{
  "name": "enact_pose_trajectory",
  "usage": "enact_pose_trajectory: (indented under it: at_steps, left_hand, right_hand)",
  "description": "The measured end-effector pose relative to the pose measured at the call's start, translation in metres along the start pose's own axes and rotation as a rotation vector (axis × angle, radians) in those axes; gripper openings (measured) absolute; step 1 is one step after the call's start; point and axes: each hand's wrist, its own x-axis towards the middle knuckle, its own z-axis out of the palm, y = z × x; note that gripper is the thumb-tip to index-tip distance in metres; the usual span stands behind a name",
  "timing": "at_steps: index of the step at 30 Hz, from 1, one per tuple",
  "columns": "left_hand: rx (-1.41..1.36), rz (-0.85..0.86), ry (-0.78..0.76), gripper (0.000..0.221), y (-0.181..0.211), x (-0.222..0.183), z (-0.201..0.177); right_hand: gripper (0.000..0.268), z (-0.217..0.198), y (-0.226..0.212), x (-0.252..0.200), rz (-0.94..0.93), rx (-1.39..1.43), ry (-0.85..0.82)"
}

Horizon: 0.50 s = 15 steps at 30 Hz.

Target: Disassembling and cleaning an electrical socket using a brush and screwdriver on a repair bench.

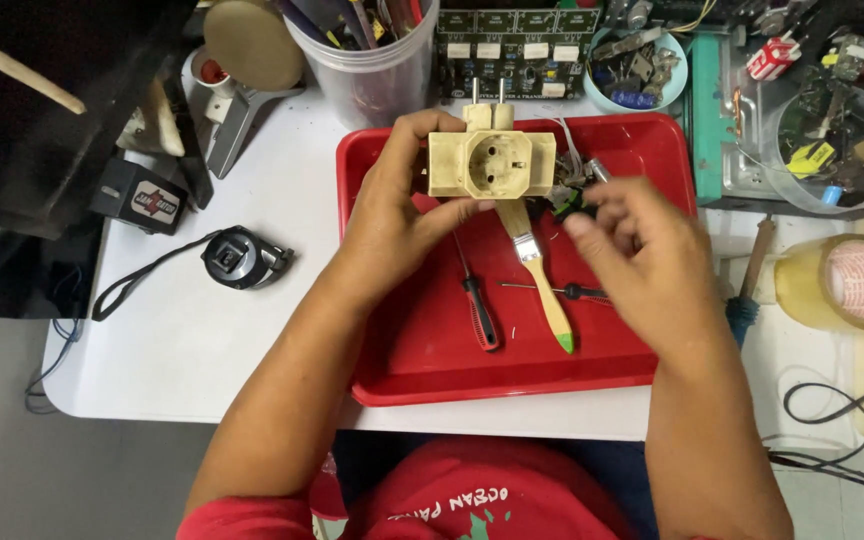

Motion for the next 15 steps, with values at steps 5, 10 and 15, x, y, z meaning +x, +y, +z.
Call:
enact_pose_trajectory:
  at_steps: [5,10,15]
  left_hand:
    - [-0.096,-0.006,0.011,0.052,-0.007,0.001,0.001]
    - [-0.14,0.004,0.037,0.052,-0.011,0.0,0.005]
    - [-0.159,0.023,0.128,0.059,-0.03,-0.001,0.013]
  right_hand:
    - [0.043,0.04,0.013,-0.035,-0.133,-0.603,-0.017]
    - [0.047,0.076,0.041,-0.045,-0.191,-0.88,0.144]
    - [0.023,0.068,0.034,-0.051,-0.15,-0.803,0.327]
